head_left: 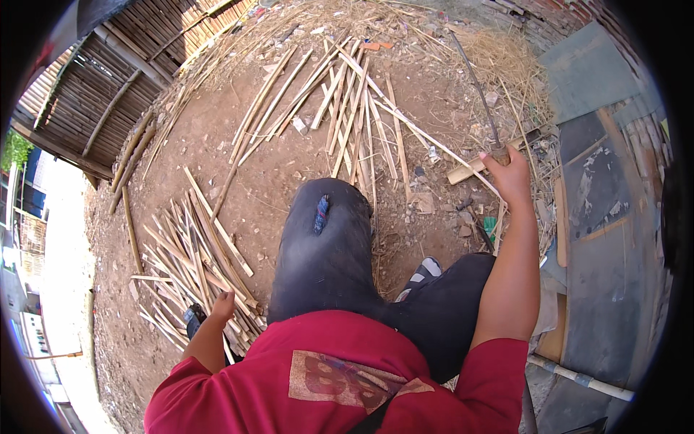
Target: The person uses a large blade to shave and whittle strips of bamboo and then uses a hammer and the blade to split a thicker piece of bamboo.
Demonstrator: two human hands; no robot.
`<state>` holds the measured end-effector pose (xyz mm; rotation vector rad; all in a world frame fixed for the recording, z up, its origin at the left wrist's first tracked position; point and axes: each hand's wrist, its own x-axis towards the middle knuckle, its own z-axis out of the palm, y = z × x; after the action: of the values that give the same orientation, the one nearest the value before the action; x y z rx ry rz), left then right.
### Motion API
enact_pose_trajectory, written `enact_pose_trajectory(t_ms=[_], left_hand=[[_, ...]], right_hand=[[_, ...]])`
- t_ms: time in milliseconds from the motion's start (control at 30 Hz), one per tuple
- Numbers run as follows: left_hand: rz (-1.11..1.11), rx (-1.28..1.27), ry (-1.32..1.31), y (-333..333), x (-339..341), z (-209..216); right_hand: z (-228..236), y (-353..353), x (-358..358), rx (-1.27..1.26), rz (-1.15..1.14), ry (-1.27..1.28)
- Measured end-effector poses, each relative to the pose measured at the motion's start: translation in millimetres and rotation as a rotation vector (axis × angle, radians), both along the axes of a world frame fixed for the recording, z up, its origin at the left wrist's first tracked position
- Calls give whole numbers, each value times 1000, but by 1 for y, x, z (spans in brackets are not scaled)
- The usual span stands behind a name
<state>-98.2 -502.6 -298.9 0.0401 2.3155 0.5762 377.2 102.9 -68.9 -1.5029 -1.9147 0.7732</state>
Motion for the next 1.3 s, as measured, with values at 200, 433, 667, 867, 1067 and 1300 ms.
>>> enact_pose_trajectory(t_ms=[200,433,667,867,1067,1300], left_hand=[[-300,102,30,103,-39,-21],[-702,79,154,282,-97,-35],[-868,10,282,422,-123,-77],[-979,20,238,487,-94,-109],[-1082,50,172,513,-67,-121],[-1059,31,146,509,-68,-127]], right_hand=[[36,-5,12,59,-52,96],[1,15,42,-168,-164,212],[-72,39,60,-457,-234,157],[-118,59,66,-590,-270,78],[-171,74,72,-687,-266,-197],[-186,110,61,-367,-164,-634]])
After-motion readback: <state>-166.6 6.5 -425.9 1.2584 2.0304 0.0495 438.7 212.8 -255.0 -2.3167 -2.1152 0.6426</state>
